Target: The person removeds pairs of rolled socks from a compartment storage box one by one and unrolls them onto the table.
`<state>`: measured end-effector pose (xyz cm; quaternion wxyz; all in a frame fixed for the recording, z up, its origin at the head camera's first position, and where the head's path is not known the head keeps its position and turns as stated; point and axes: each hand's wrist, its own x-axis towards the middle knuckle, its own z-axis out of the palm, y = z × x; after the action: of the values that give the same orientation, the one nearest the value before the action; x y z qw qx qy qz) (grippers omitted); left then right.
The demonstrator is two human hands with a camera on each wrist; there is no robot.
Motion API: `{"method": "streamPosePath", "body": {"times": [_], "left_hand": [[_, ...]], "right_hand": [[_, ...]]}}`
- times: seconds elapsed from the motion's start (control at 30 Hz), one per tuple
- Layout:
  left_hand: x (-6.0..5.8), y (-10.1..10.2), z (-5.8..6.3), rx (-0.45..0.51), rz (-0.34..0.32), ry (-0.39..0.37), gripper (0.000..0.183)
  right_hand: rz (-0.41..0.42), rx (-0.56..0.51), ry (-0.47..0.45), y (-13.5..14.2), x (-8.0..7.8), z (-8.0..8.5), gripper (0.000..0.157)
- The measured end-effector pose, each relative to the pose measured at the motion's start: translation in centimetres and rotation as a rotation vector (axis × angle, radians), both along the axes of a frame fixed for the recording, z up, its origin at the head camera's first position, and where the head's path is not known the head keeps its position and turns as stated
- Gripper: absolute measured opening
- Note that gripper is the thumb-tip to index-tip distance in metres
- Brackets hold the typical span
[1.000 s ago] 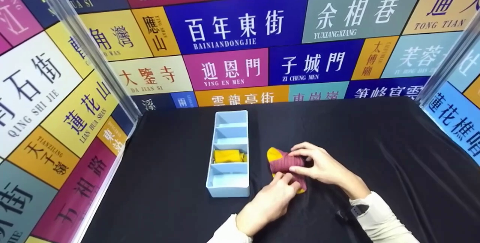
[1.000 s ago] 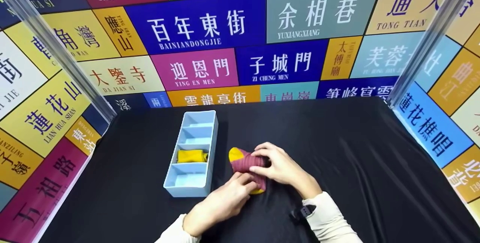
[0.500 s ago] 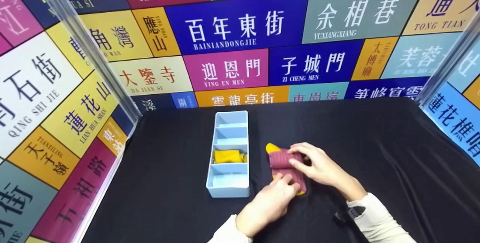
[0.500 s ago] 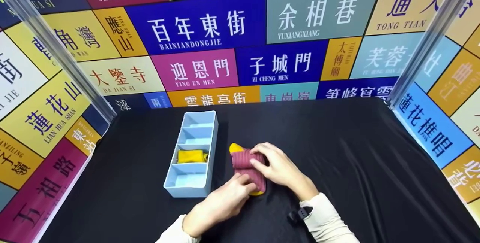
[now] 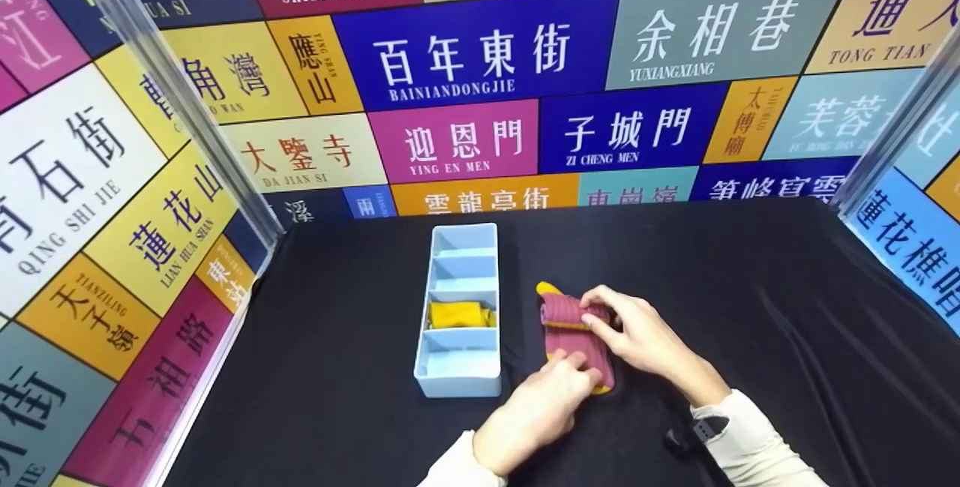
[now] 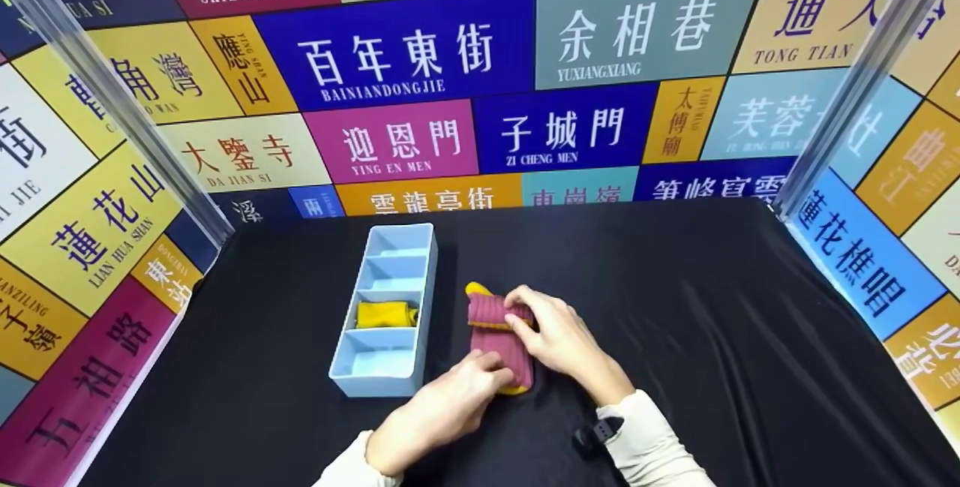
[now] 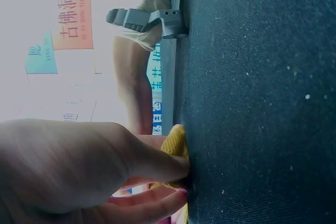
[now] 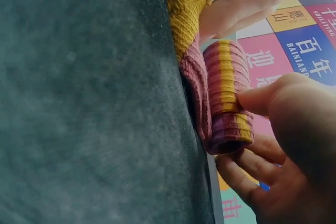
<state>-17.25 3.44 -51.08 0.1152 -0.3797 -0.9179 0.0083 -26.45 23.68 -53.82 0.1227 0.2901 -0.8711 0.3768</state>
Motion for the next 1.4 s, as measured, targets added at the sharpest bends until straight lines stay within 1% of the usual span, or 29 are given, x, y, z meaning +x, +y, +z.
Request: {"method": "streamPosePath", "body": {"times": [0.1, 0.23, 0.3, 0.43, 0.57, 0.73, 0.9, 1.0, 1.2, 1.3, 1.4], "left_hand": [[0.0, 0.1, -0.1, 0.001, 0.003, -0.003, 0.036], [-0.1, 0.2, -0.3, 0.011, 0.023, -0.004, 0.030], [-0.1, 0.3, -0.5, 0.018, 0.039, -0.003, 0.027], [-0.2, 0.4, -0.6, 0.037, 0.063, 0.006, 0.025], [-0.4, 0.3, -0.7, 0.062, 0.057, 0.015, 0.025], [-0.7, 0.2, -0.9, 0.080, 0.047, 0.025, 0.024], [-0.7, 0.3, -0.8, 0.080, 0.056, 0.008, 0.030], [-0.6, 0.3, -0.8, 0.069, 0.059, 0.001, 0.032], [-0.6, 0.3, -0.8, 0.055, 0.056, -0.002, 0.031], [-0.6, 0.2, -0.7, 0.056, 0.048, 0.003, 0.032], [-0.6, 0.1, -0.5, 0.051, 0.042, 0.013, 0.032]], "right_hand": [[-0.004, 0.013, -0.011, 0.0, 0.0, -0.2, 0.033], [-0.017, 0.038, 0.008, 0.0, -0.2, -0.4, 0.042], [-0.031, 0.058, 0.017, -0.1, -0.3, -0.3, 0.042], [-0.039, 0.080, -0.008, -0.1, -0.5, 0.0, 0.042], [-0.033, 0.063, -0.034, -0.1, -0.8, 0.0, 0.043], [0.008, 0.017, -0.063, 0.0, -1.5, 0.0, 0.035], [0.063, 0.002, -0.078, 0.0, -2.2, 0.3, 0.033], [0.077, -0.012, -0.084, -0.1, -2.6, 0.4, 0.031], [0.024, -0.046, -0.053, -0.6, -3.5, 0.5, 0.028], [-0.004, -0.037, -0.030, -0.9, -3.8, 0.5, 0.029], [-0.019, -0.015, -0.017, -1.1, -4.0, 0.6, 0.027]]}}
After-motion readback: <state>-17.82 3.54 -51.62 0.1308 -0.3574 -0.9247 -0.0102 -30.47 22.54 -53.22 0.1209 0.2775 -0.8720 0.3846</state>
